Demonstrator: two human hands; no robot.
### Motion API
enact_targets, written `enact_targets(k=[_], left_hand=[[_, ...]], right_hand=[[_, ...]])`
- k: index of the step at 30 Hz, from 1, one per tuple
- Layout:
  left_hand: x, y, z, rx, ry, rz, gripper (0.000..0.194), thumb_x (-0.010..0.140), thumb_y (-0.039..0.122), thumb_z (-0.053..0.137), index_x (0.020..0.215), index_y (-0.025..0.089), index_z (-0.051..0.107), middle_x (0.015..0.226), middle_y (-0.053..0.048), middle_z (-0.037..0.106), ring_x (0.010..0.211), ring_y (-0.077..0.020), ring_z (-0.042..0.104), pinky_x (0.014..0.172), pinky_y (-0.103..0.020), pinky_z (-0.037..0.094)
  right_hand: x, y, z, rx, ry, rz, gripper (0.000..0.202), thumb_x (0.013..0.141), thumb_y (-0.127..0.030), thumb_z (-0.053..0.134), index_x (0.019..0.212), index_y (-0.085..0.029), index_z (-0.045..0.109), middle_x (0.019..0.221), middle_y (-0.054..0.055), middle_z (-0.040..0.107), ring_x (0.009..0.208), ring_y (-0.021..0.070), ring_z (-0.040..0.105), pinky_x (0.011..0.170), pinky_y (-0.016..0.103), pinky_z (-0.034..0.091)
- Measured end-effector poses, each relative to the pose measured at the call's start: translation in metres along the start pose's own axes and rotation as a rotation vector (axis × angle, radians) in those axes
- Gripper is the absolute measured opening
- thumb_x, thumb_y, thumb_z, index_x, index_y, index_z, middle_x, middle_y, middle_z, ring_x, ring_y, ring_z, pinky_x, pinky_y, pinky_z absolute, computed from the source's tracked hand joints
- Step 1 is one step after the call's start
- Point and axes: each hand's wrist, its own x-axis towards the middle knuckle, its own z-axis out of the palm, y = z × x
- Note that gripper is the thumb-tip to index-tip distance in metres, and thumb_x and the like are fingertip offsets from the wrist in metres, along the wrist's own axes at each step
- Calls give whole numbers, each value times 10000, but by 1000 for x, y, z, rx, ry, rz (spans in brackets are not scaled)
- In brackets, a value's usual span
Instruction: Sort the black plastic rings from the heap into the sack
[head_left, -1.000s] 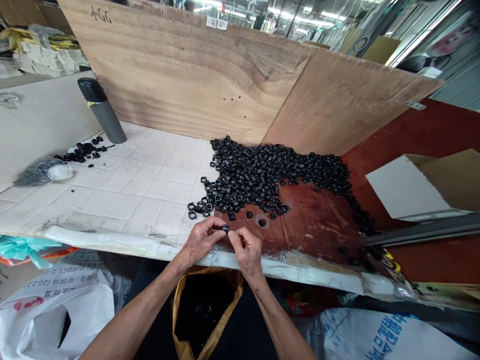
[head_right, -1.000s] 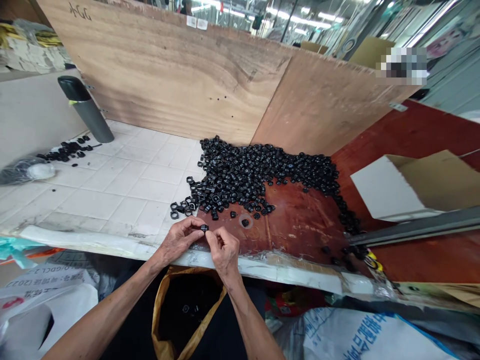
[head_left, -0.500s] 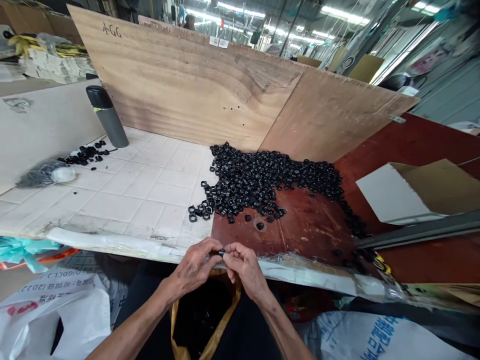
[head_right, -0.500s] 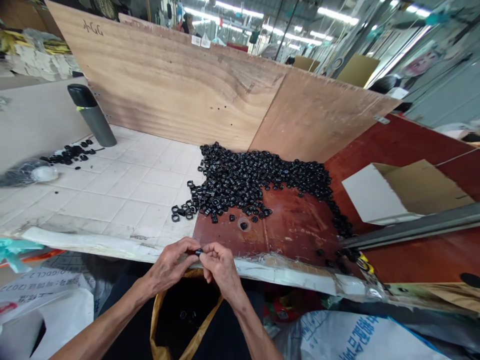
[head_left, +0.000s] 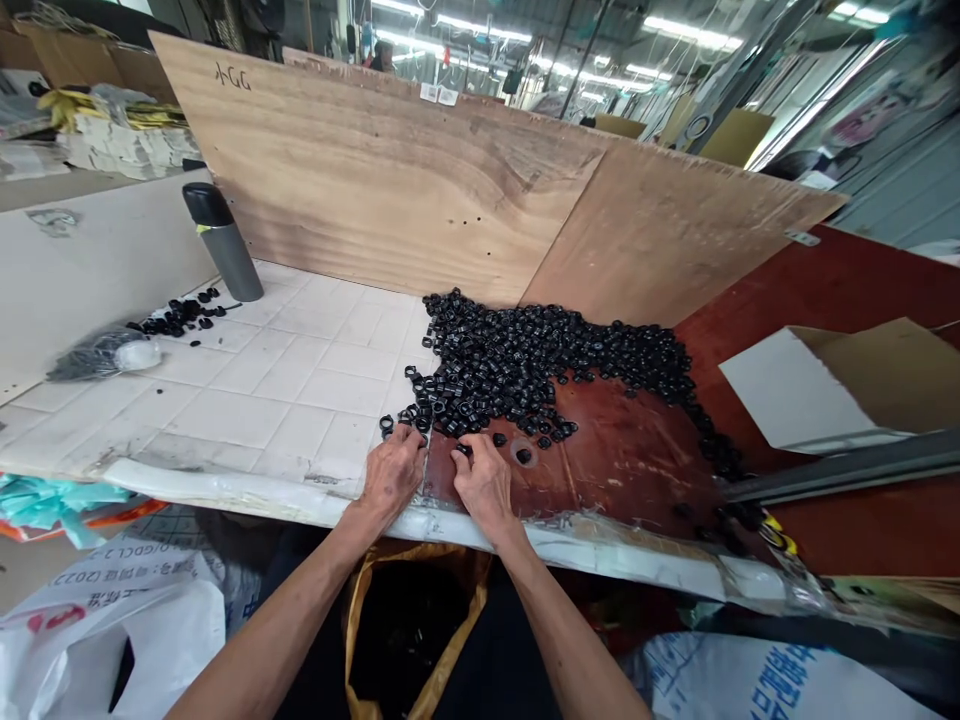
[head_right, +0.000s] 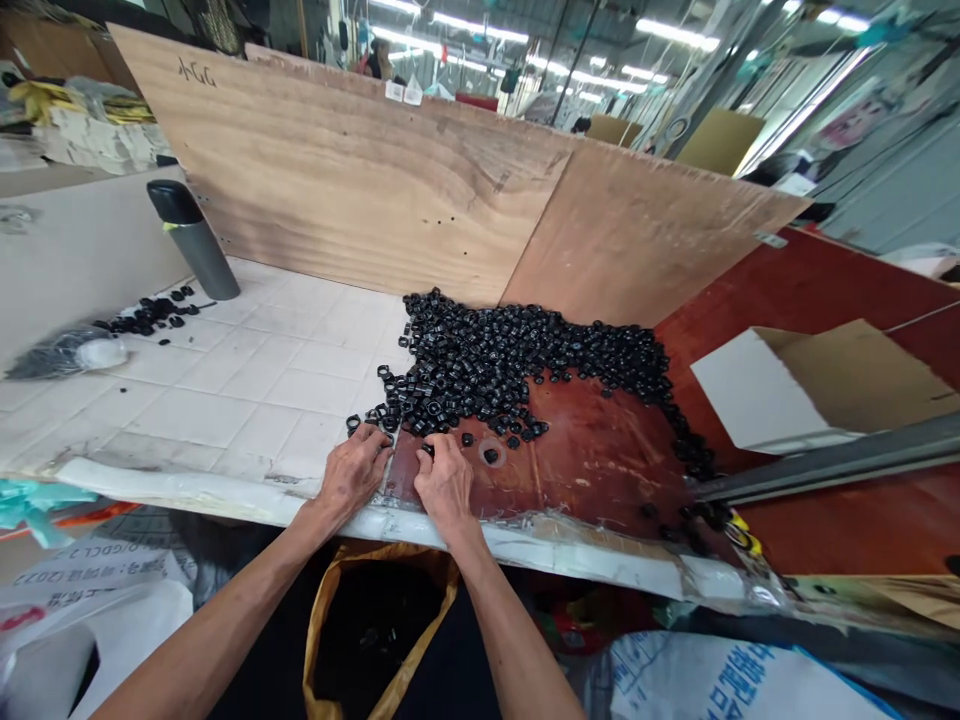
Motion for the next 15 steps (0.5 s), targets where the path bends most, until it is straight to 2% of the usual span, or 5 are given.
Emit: enact_targets(k=[3,6,9,12,15], left_hand=[[-4,-3,-1,-139,30,71,150,866,144,643,1003,204,653,962,-67,705,913,-244,691,829,-358,548],[-5,-6,-1,-383,14,73,314,840,114,633,1143,197,635,980,-51,725,855,-205,701,829,-357,579],[-3,-7,-2,-665,-33,31,388,841,101,601,1214,201,635,1048,-46,730,854,-166,715,791,-307,609],[-2,-7,-4,-842,-67,23,320,846,132,606,1146,205,691,1115,-52,711,951,-167,725,830,-295,616],[-2,-6,-4,-920,-91,9,265,834,159,643,1089,189,709,1080,-52,714,927,-167,734,845,-297,611]], right_hand=[[-1,3,-4,284,-47,65,151,912,-273,629,1033,-192,667,922,60,731,727,193,684,730,312,555],[1,2,-9,518,-115,99,178,902,-297,649,1037,-193,701,988,66,750,797,191,720,757,299,584],[2,-2,-12,609,-143,77,198,882,-288,665,1048,-200,728,1103,83,736,929,209,725,812,311,598],[2,-4,-13,668,-183,99,190,869,-286,676,1033,-205,727,1057,72,750,903,210,737,813,321,610],[1,-4,-12,683,-210,114,184,872,-296,677,1030,-213,723,1014,63,768,874,213,743,815,335,615]])
